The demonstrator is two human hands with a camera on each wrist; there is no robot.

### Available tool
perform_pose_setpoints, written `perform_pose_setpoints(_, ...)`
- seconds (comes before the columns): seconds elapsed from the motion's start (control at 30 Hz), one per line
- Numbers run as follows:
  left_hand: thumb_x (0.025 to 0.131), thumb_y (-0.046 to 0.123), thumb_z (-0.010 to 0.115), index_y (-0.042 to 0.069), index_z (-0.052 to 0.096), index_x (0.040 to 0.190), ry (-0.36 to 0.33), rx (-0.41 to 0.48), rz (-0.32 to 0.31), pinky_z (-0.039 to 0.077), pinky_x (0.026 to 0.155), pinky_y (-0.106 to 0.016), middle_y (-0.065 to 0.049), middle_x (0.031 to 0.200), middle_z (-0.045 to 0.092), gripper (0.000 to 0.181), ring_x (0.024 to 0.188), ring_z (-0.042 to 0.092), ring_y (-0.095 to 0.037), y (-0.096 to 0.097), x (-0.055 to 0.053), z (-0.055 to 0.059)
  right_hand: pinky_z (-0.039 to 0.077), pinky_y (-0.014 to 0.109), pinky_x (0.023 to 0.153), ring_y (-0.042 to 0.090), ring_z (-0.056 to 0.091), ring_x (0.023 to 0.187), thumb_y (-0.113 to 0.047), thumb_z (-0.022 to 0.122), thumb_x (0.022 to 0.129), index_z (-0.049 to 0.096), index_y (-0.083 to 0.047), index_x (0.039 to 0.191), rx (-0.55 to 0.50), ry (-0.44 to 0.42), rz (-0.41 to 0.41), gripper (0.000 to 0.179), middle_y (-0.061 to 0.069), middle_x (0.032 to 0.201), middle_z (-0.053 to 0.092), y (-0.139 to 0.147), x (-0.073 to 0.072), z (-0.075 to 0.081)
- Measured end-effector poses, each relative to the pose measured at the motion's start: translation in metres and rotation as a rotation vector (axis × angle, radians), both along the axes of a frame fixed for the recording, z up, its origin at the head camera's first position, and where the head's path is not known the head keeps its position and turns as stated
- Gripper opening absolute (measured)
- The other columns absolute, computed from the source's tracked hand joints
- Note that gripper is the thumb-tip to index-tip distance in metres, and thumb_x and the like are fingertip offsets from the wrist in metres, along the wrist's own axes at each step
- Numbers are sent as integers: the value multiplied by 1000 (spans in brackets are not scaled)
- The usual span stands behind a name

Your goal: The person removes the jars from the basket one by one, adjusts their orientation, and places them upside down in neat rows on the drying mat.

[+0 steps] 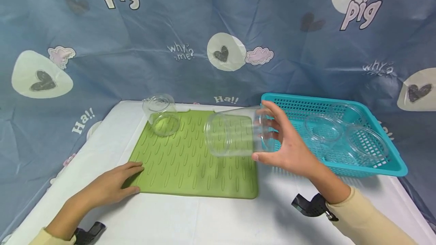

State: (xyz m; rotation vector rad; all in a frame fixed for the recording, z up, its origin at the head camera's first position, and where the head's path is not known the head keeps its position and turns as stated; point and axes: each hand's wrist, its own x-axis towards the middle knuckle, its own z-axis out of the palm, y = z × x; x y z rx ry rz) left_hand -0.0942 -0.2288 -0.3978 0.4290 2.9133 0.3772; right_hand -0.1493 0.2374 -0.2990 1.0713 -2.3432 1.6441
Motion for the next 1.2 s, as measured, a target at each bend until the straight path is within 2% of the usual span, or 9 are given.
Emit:
perform_pose_setpoints(0.17, 84, 29, 78, 1, 58, 134, -3, -1, 24, 47, 104, -58, -17, 143, 54, 61, 129, 54, -42, 2, 0, 0, 53, 16, 93, 2, 56, 123, 9, 80, 70, 19, -20, 159, 113, 8, -56, 111, 10, 144, 43, -7, -4, 10)
perform_pose_setpoints(0.3, 84, 27, 78, -1, 57, 135, -23, 1, 39, 47, 105, -58, -18, 144, 53, 62, 130, 53, -43, 4, -1, 2, 53, 16, 91, -1, 55, 122, 1, 82, 74, 20, -30, 157, 199, -18, -97, 108, 8, 146, 43, -11, -13, 15)
perform_pose_setpoints(0.47, 83, 26, 78, -1, 57, 135, -50, -3, 53, 46, 106, -58, -18, 144, 53, 62, 131, 52, -43, 7, -2, 3, 54, 20, 92, 19, 53, 130, -9, 82, 79, 17, -37, 157, 267, -74, -82, 105, 6, 150, 40, -17, -25, 16)
perform_pose_setpoints(0.57, 84, 26, 78, -1, 57, 136, -50, -4, 52, 46, 105, -59, -18, 144, 52, 63, 132, 51, -43, 9, -2, 3, 55, 22, 92, 30, 53, 130, -15, 84, 78, 17, -37, 157, 309, -63, -76, 106, 8, 151, 38, -19, -30, 16)
perform_pose_setpoints(0.87, 84, 24, 77, -3, 56, 137, -42, 10, 48, 44, 107, -59, -19, 145, 51, 63, 134, 48, -44, 8, -3, 1, 56, 46, 93, 28, 55, 127, -22, 87, 75, 19, -31, 158, 421, -10, -112, 107, 7, 152, 38, -28, -48, 21)
perform_pose_setpoints(1.1, 83, 23, 79, -3, 58, 134, -34, 8, 37, 47, 105, -57, -18, 142, 53, 61, 129, 53, -42, 7, -4, 1, 55, 43, 90, 27, 56, 127, -31, 88, 73, 19, -32, 157, 529, 38, -119, 109, 6, 151, 38, -39, -59, 30)
perform_pose_setpoints(1.2, 82, 24, 79, -3, 59, 133, -35, 7, 39, 48, 104, -57, -17, 141, 54, 61, 129, 54, -42, 7, -4, 1, 54, 46, 91, 28, 55, 129, -33, 88, 73, 18, -32, 158, 566, 45, -113, 110, 7, 153, 36, -42, -61, 34)
